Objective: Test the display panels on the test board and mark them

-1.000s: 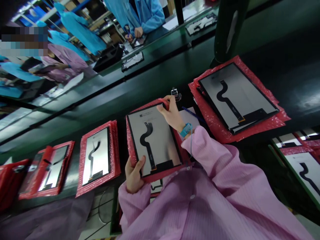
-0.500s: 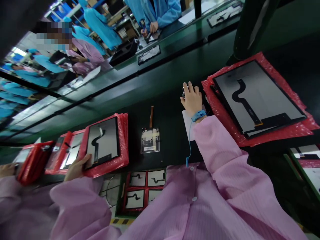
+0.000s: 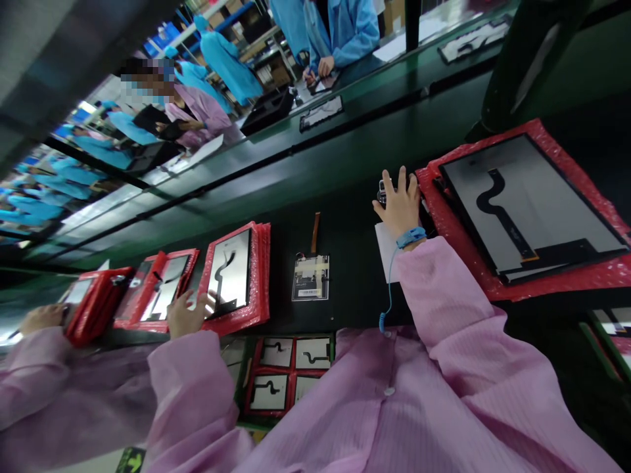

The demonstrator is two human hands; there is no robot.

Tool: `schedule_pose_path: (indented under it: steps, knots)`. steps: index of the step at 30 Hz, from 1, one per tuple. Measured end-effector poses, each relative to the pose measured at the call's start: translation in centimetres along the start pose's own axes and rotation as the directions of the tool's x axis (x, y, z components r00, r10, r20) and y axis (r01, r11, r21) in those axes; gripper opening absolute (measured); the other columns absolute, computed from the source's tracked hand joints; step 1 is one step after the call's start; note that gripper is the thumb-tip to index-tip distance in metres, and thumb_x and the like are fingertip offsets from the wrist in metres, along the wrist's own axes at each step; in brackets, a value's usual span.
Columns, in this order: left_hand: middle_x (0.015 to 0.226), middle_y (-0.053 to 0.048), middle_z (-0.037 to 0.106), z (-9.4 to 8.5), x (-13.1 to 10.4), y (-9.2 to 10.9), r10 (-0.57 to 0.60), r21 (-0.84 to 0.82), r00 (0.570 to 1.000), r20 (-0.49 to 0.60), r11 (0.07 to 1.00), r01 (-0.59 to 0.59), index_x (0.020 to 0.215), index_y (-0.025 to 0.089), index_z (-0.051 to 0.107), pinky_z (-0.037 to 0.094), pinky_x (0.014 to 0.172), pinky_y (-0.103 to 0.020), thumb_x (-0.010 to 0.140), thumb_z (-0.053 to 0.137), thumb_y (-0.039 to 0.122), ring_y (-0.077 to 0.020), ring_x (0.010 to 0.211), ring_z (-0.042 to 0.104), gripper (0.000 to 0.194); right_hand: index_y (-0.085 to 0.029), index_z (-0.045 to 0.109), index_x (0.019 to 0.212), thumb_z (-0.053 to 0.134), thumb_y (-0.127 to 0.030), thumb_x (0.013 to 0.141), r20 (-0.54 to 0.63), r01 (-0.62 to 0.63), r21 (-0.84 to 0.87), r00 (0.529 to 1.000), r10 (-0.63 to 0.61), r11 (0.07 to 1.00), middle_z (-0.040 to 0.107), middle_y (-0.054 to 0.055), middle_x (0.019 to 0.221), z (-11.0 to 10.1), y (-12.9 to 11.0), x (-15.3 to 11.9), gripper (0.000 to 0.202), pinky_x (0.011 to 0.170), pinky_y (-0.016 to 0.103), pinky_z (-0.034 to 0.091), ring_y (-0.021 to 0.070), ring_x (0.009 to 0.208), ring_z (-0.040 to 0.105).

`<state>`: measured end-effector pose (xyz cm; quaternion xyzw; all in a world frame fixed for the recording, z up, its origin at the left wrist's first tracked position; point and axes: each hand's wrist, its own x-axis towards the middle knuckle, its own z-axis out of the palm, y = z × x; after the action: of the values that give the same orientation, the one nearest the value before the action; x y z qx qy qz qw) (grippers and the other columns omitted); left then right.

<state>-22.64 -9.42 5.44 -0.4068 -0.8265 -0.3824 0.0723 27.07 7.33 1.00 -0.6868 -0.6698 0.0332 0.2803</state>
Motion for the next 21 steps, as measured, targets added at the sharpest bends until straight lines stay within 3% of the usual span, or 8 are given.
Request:
schedule_pose_path:
  steps: [2,5,8,10,13,16,18,21]
  knots:
    - [0.093,-0.005,0.060,0.0,-0.8,0.9,0.054,0.015,0.997,-0.062,0.998,-0.053,0.084,0.021,0.064,0.037,0.113,-0.057,0.066,0.077,0.024,-0.0323,0.117,0.058,0.022,-0.014,0.028,0.159,0.056,-0.035,0.092,-0.034,-0.015,0.008,0.999,0.015,1.000,0.032,0.023,0.160,-0.7,-0.4,-0.9,0.075,0.108,0.064,0.035,0.0454,0.140,0.032]
    - [0.121,-0.010,0.062,0.5,-3.7,3.6,0.251,-0.061,0.961,-0.113,0.964,-0.259,0.106,0.022,0.067,0.046,0.106,-0.051,0.075,0.071,0.029,-0.0320,0.126,0.054,0.032,-0.008,0.038,0.153,0.052,-0.032,0.094,-0.023,0.032,0.028,0.999,-0.031,0.999,0.049,0.023,0.145,-2.4,-1.2,-3.8,0.065,0.108,0.058,0.039,0.0401,0.130,0.043]
    - [0.126,-0.011,0.063,1.9,-8.0,7.7,0.437,-0.231,0.897,-0.069,0.868,-0.440,0.115,0.024,0.066,0.053,0.093,-0.045,0.084,0.069,0.039,-0.0306,0.123,0.057,0.035,-0.007,0.049,0.144,0.054,-0.026,0.092,0.012,0.132,0.009,0.991,-0.132,0.991,0.058,0.020,0.135,-4.3,-1.5,-8.5,0.056,0.108,0.053,0.043,0.0369,0.125,0.047]
    - [0.128,-0.010,0.062,3.3,-11.2,10.4,0.486,-0.373,0.873,0.041,0.818,-0.438,0.119,0.024,0.064,0.053,0.094,-0.042,0.090,0.065,0.037,-0.0269,0.120,0.059,0.032,-0.009,0.049,0.143,0.054,-0.021,0.091,-0.026,0.124,-0.069,0.992,-0.126,0.990,0.056,0.019,0.140,-5.5,-1.1,-12.0,0.053,0.110,0.052,0.042,0.0371,0.131,0.044]
    - [0.128,-0.011,0.062,6.0,-15.9,14.2,0.550,-0.610,0.795,0.255,0.730,-0.308,0.117,0.022,0.064,0.051,0.099,-0.041,0.095,0.060,0.037,-0.0253,0.123,0.059,0.027,-0.014,0.050,0.141,0.049,-0.017,0.093,-0.165,0.000,-0.203,0.986,-0.034,0.979,0.052,0.017,0.145,-7.1,0.7,-16.4,0.048,0.110,0.056,0.040,0.0376,0.135,0.042]
    - [0.124,-0.012,0.064,8.5,-20.4,17.6,0.568,-0.754,0.681,0.462,0.656,-0.035,0.116,0.021,0.065,0.053,0.097,-0.038,0.096,0.060,0.039,-0.0239,0.118,0.062,0.027,-0.017,0.055,0.132,0.049,-0.019,0.094,-0.318,-0.171,-0.235,0.944,0.090,0.957,0.056,0.016,0.140,-8.3,3.7,-19.5,0.039,0.108,0.058,0.039,0.0377,0.132,0.045]
    - [0.121,-0.012,0.066,9.6,-23.0,20.0,0.587,-0.771,0.554,0.590,0.613,0.170,0.116,0.021,0.065,0.053,0.098,-0.038,0.095,0.061,0.040,-0.0229,0.114,0.065,0.029,-0.017,0.058,0.123,0.051,-0.023,0.095,-0.399,-0.235,-0.208,0.907,0.136,0.950,0.060,0.017,0.132,-8.9,5.7,-20.7,0.030,0.105,0.057,0.041,0.0364,0.126,0.050]
    - [0.115,-0.011,0.070,10.6,-26.3,23.7,0.617,-0.715,0.365,0.697,0.555,0.426,0.112,0.019,0.068,0.052,0.099,-0.038,0.091,0.067,0.042,-0.0228,0.110,0.067,0.031,-0.017,0.060,0.111,0.054,-0.033,0.096,-0.453,-0.236,-0.159,0.880,0.142,0.959,0.065,0.017,0.118,-9.4,7.6,-21.6,0.023,0.100,0.052,0.045,0.0335,0.114,0.056]
